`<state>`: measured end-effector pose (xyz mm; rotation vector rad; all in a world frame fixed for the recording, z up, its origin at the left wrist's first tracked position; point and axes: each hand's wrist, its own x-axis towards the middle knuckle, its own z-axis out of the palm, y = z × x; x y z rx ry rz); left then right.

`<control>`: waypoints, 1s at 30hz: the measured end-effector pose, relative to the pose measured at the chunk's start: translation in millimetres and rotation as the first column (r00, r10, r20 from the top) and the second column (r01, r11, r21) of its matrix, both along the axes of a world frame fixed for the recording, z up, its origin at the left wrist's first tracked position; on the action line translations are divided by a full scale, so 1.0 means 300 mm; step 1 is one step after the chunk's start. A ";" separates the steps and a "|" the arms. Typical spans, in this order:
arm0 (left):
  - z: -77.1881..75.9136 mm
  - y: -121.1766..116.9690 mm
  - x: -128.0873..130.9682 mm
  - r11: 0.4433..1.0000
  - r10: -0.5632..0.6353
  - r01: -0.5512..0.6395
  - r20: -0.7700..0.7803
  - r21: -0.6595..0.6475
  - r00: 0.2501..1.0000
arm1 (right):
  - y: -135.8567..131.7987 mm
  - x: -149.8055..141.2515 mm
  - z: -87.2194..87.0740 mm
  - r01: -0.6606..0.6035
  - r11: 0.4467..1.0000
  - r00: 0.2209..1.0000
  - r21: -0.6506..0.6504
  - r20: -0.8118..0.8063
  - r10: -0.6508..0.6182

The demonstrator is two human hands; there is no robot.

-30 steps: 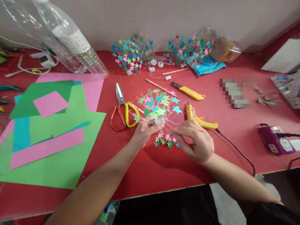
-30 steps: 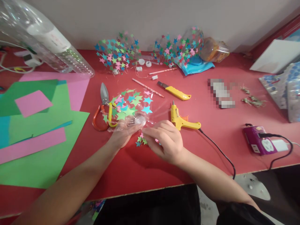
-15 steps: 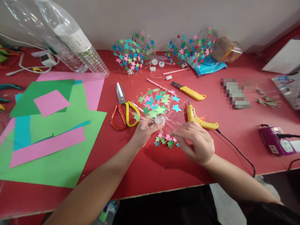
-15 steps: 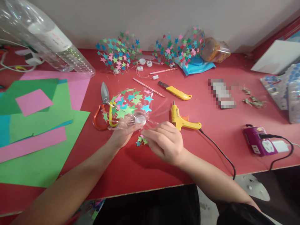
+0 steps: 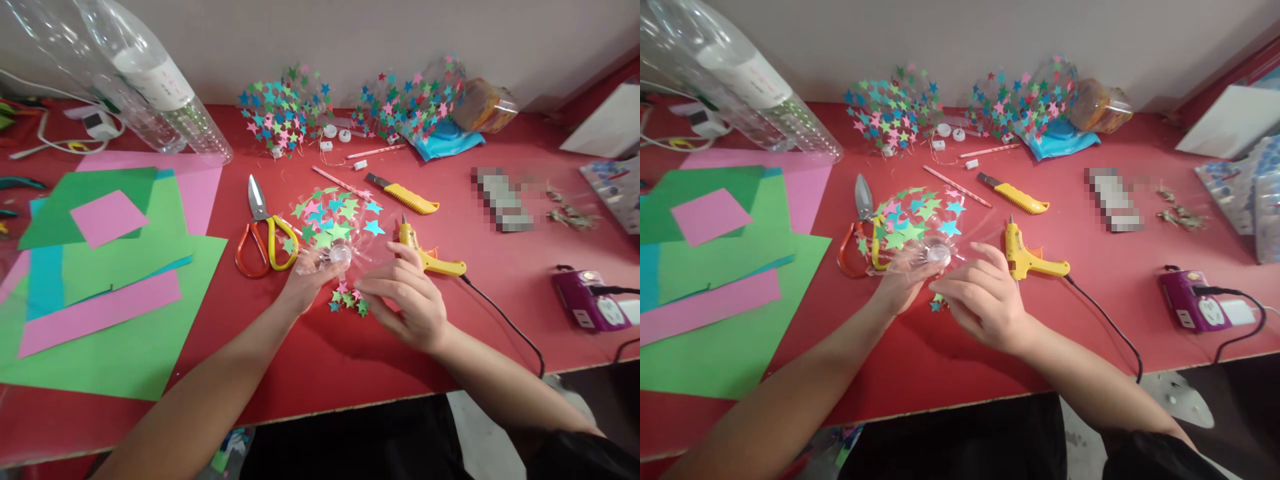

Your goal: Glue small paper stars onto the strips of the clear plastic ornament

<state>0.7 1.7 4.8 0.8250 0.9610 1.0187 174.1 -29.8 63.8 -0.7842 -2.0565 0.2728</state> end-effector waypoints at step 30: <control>0.004 0.002 0.001 0.999 0.034 -0.034 -0.018 -0.019 0.999 | 0.009 0.008 -0.005 0.096 0.995 0.995 0.035 0.001 -0.096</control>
